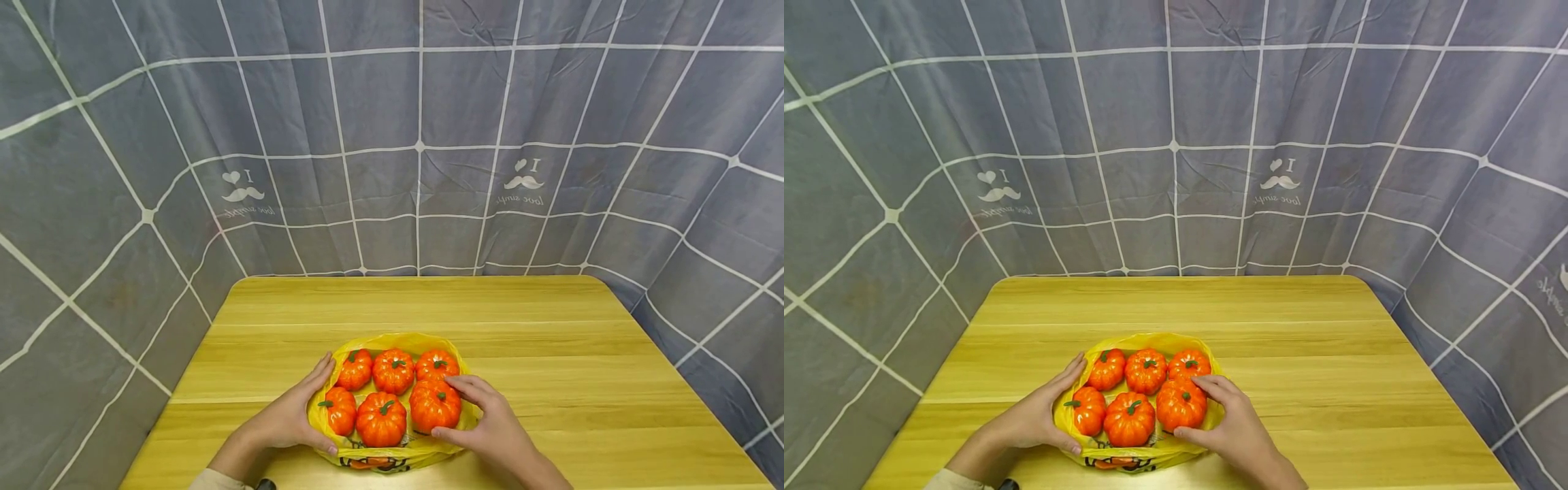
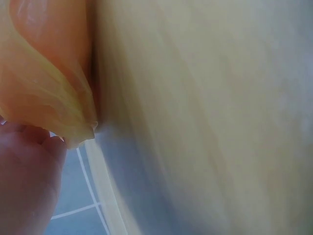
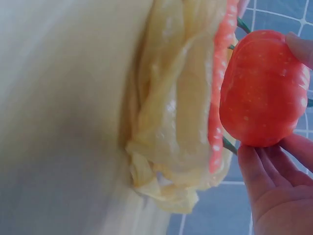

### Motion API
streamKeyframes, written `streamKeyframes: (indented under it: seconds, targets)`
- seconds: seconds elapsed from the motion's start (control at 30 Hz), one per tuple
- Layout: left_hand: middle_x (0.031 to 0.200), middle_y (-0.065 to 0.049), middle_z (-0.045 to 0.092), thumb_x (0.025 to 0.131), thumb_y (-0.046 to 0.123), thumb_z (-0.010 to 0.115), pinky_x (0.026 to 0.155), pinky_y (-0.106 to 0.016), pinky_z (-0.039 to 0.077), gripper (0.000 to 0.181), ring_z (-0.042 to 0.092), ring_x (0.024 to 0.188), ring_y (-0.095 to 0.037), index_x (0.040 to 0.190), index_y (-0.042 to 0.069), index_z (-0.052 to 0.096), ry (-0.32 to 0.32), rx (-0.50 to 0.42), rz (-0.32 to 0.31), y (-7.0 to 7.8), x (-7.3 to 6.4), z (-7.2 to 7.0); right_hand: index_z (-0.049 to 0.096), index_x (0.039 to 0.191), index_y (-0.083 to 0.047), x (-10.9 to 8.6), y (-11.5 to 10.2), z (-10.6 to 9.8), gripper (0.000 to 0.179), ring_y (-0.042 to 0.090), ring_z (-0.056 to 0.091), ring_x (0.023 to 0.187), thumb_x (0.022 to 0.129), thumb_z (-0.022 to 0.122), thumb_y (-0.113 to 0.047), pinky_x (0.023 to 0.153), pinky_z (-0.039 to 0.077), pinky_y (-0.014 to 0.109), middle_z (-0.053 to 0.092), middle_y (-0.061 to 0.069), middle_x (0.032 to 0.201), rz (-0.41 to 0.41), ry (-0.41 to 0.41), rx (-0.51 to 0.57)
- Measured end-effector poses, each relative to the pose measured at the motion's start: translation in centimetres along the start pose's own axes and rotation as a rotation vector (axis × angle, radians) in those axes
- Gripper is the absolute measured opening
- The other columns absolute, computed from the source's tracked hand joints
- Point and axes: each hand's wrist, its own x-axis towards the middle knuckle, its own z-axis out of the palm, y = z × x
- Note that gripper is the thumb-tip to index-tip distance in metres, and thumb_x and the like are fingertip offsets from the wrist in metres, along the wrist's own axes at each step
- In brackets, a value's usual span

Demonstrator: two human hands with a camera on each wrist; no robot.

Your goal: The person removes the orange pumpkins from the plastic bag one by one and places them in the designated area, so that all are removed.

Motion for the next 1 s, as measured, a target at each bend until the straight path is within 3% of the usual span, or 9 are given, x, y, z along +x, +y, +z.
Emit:
streamKeyframes:
  seconds: [0.4, 0.73, 0.87, 1.0]
  targets:
    - [0.167, -0.016, -0.008, 0.061, 0.042, 0.096, 0.114, -0.054, 0.010, 0.140, -0.002, 0.150, -0.035, 0.161, 0.004, 0.006, -0.012, -0.016, 0.000, -0.3, 0.2, -0.2, 0.069, 0.124, -0.004, 1.1, 0.8, -3.1, 0.065, 0.026, 0.062, 0.112, 0.068, 0.096, -0.022, 0.090, 0.054, 0.047, 0.065, 0.001, 0.121, -0.020, 0.121, -0.029]
    - [0.167, -0.016, -0.008, 0.061, 0.044, 0.096, 0.114, -0.055, 0.010, 0.139, -0.001, 0.150, -0.036, 0.161, 0.003, 0.008, -0.005, 0.001, 0.000, -0.2, 0.2, -0.1, 0.064, 0.127, 0.007, 1.0, 3.2, -6.6, 0.069, 0.034, 0.060, 0.115, 0.070, 0.095, -0.016, 0.095, 0.049, 0.047, 0.061, 0.017, 0.124, 0.118, 0.238, -0.078]
    - [0.167, -0.015, -0.008, 0.062, 0.044, 0.095, 0.114, -0.055, 0.010, 0.139, -0.002, 0.151, -0.036, 0.161, 0.004, 0.007, -0.006, 0.005, 0.000, -0.2, 0.1, 0.0, 0.063, 0.128, 0.008, 0.8, 4.7, -8.3, 0.070, 0.034, 0.058, 0.116, 0.071, 0.094, -0.017, 0.096, 0.046, 0.041, 0.061, 0.018, 0.124, 0.178, 0.283, -0.144]
    - [0.167, -0.015, -0.008, 0.061, 0.045, 0.095, 0.114, -0.054, 0.010, 0.140, -0.001, 0.151, -0.035, 0.162, 0.005, 0.007, -0.006, 0.012, -0.003, -0.2, 0.1, 0.0, 0.062, 0.129, 0.008, 0.4, 6.2, -9.8, 0.070, 0.036, 0.057, 0.116, 0.073, 0.093, -0.021, 0.094, 0.044, 0.016, 0.060, 0.020, 0.124, 0.232, 0.305, -0.196]
